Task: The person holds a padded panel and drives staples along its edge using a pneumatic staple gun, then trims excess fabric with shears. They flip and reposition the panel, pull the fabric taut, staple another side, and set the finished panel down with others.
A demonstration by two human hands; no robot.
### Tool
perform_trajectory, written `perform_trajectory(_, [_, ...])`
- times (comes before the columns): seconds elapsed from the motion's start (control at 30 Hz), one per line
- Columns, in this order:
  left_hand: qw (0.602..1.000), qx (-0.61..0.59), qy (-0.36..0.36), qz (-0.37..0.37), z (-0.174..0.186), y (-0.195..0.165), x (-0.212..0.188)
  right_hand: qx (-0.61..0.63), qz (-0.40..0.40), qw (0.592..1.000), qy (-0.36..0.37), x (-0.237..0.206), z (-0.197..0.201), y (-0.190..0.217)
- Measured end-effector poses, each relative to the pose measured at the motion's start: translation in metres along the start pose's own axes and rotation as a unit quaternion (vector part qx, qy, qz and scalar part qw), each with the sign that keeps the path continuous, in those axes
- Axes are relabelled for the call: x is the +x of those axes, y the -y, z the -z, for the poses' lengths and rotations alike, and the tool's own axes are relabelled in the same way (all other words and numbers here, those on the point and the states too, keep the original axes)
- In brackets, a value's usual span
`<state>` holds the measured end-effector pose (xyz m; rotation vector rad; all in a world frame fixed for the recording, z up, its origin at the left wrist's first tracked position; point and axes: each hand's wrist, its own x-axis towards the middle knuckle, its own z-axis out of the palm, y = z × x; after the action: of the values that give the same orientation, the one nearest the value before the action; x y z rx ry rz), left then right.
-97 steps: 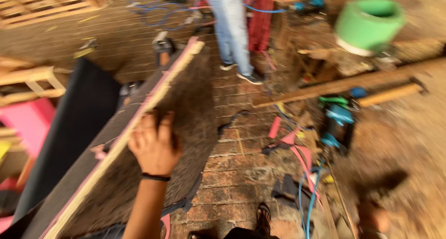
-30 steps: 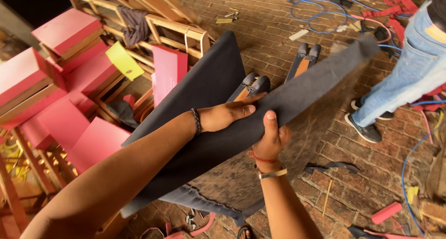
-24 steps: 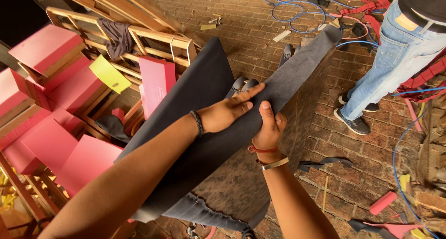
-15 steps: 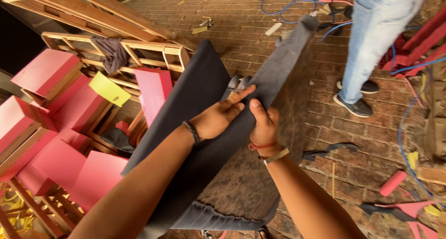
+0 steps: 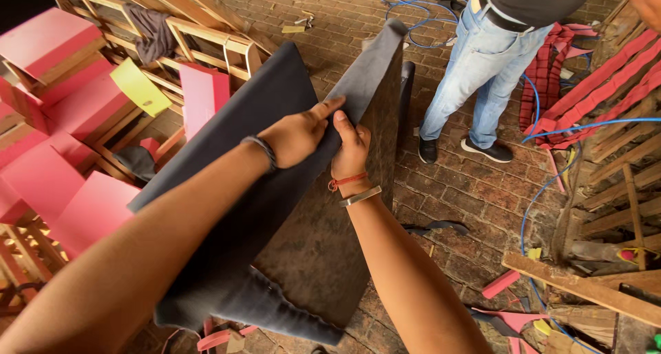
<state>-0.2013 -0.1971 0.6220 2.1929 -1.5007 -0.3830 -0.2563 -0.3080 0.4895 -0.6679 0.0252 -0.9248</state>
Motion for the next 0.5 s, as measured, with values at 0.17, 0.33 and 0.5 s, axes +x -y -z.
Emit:
perform_trajectory(0.17, [0.994, 0.083, -0.024, 0.064, -0.012, -0.035, -0.063, -0.094, -0.005, 0.993, 0.068, -0.058, 0.0, 0.001])
perform_trajectory(0.33, [0.982, 0.158, -0.035, 0.1, -0.022, -0.057, -0.128, -0.215, -0.125, 0.965, 0.085, -0.12, -0.011, 0.013])
perform_trajectory(0.5, [0.981, 0.156, -0.109, -0.026, -0.016, -0.078, -0.183, -0.243, -0.07, 0.966, 0.05, -0.186, -0.045, 0.032])
